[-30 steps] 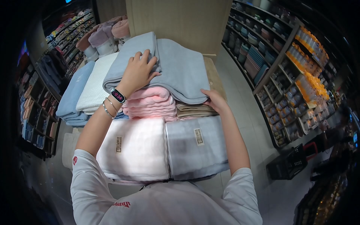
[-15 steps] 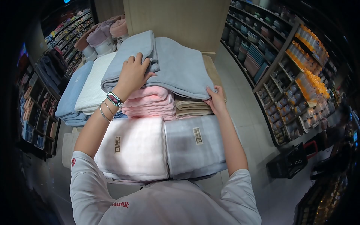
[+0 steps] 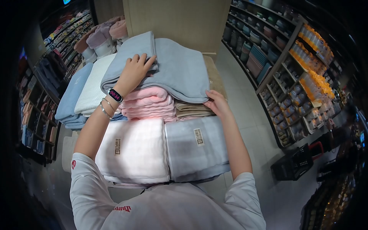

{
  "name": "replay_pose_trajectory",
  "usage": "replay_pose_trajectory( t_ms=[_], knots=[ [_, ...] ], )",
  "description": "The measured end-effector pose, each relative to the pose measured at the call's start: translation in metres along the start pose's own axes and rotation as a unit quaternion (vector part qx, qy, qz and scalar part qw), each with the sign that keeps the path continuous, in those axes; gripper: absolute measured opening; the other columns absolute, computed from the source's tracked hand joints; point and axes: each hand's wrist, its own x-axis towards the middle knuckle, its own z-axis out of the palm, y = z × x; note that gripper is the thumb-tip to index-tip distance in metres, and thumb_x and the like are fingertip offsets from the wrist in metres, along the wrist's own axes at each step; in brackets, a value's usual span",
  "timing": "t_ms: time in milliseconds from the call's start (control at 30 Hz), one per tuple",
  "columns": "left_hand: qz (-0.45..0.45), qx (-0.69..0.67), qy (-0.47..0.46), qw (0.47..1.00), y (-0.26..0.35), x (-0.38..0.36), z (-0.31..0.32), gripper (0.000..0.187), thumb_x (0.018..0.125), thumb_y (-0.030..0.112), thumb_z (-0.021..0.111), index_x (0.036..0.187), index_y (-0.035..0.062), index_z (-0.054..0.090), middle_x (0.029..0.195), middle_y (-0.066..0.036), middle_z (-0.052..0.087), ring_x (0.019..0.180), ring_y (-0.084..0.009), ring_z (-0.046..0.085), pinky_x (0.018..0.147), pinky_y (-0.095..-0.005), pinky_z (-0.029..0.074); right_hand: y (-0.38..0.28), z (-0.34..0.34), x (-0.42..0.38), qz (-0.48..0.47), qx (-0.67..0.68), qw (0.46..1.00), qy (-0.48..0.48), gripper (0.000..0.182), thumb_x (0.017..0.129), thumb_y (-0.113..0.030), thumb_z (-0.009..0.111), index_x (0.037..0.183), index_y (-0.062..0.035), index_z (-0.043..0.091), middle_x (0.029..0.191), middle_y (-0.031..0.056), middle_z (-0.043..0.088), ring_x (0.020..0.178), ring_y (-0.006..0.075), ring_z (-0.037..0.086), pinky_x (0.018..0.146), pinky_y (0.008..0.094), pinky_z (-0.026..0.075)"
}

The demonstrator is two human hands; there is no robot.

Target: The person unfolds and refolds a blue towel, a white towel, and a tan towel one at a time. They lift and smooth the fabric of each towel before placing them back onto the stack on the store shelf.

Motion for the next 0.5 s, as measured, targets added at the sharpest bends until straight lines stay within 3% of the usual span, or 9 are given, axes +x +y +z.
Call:
replay_pose_trajectory(
  t_ms=[100, 200, 300, 333, 400, 433, 467, 500],
  knots=[
    [-0.017, 0.038, 0.023, 0.999, -0.007, 0.003, 0.006, 0.050, 0.080, 0.012, 0.053, 0.129, 0.0186, 0.043, 0.093, -0.008, 0.051, 0.076, -0.0213, 0.054, 0.063, -0.0335, 0.044, -0.007, 0.004, 0.000, 0.038, 0.080, 0.995, -0.041, 0.017, 0.089, -0.006, 0.054, 0.103, 0.0033, 0.053, 0.103, 0.0144, 0.058, 0.099, 0.0224, 0.057, 0.087, 0.0364, 0.048],
    [-0.054, 0.018, 0.076, 0.996, -0.039, 0.015, -0.009, 0.055, 0.081, 0.008, 0.052, 0.132, 0.0261, 0.041, 0.089, -0.009, 0.052, 0.069, -0.0225, 0.057, 0.059, -0.0341, 0.047, -0.015, -0.011, 0.019, 0.039, 0.122, 0.992, 0.003, 0.026, 0.087, -0.001, 0.054, 0.111, 0.0084, 0.049, 0.108, 0.0174, 0.055, 0.102, 0.0242, 0.055, 0.088, 0.0354, 0.047],
    [-0.195, -0.065, 0.150, 0.967, -0.105, 0.017, -0.039, 0.067, 0.079, -0.005, 0.045, 0.134, 0.0307, 0.037, 0.093, -0.016, 0.053, 0.079, -0.0321, 0.060, 0.066, -0.0408, 0.051, -0.064, -0.007, 0.022, -0.082, 0.133, 0.987, 0.043, 0.018, 0.087, -0.001, 0.054, 0.103, 0.0061, 0.054, 0.104, 0.0141, 0.058, 0.096, 0.0212, 0.055, 0.083, 0.0322, 0.045],
    [-0.252, -0.106, 0.176, 0.946, -0.130, 0.011, -0.056, 0.065, 0.079, -0.004, 0.044, 0.134, 0.0289, 0.037, 0.097, -0.018, 0.053, 0.082, -0.0349, 0.059, 0.068, -0.0419, 0.050, -0.086, -0.006, 0.020, -0.124, 0.126, 0.983, 0.047, 0.017, 0.087, -0.001, 0.054, 0.103, 0.0060, 0.054, 0.104, 0.0138, 0.058, 0.095, 0.0207, 0.054, 0.081, 0.0317, 0.045],
    [-0.262, -0.125, 0.320, 0.902, -0.191, -0.007, -0.077, 0.050, 0.084, -0.001, 0.041, 0.128, 0.0226, 0.043, 0.096, -0.020, 0.059, 0.082, -0.0367, 0.060, 0.072, -0.0448, 0.047, -0.127, 0.008, 0.005, -0.220, 0.133, 0.965, 0.047, 0.017, 0.087, -0.001, 0.053, 0.103, 0.0046, 0.054, 0.104, 0.0134, 0.058, 0.093, 0.0197, 0.054, 0.079, 0.0314, 0.044],
    [-0.318, -0.125, 0.324, 0.882, -0.215, -0.021, -0.090, 0.044, 0.086, 0.002, 0.038, 0.125, 0.0210, 0.047, 0.099, -0.020, 0.062, 0.086, -0.0337, 0.061, 0.075, -0.0407, 0.047, -0.148, 0.002, 0.002, -0.252, 0.135, 0.958, 0.026, 0.018, 0.088, -0.001, 0.052, 0.105, 0.0040, 0.053, 0.104, 0.0135, 0.058, 0.093, 0.0199, 0.055, 0.079, 0.0313, 0.044],
    [-0.362, -0.192, 0.302, 0.861, -0.240, -0.038, -0.101, 0.041, 0.086, 0.004, 0.036, 0.123, 0.0173, 0.049, 0.110, -0.018, 0.060, 0.096, -0.0266, 0.060, 0.081, -0.0347, 0.047, -0.168, 0.014, -0.010, -0.270, 0.192, 0.941, 0.073, 0.019, 0.088, -0.002, 0.052, 0.107, 0.0031, 0.052, 0.104, 0.0137, 0.057, 0.094, 0.0210, 0.055, 0.076, 0.0312, 0.044],
    [-0.370, -0.284, 0.311, 0.828, -0.263, -0.054, -0.109, 0.040, 0.086, 0.004, 0.034, 0.123, 0.0101, 0.049, 0.113, -0.014, 0.058, 0.101, -0.0206, 0.057, 0.083, -0.0314, 0.046, -0.184, -0.002, -0.017, -0.317, 0.197, 0.928, 0.010, 0.020, 0.089, -0.003, 0.053, 0.108, 0.0025, 0.051, 0.106, 0.0144, 0.056, 0.095, 0.0226, 0.054, 0.074, 0.0327, 0.044]
  ],
)
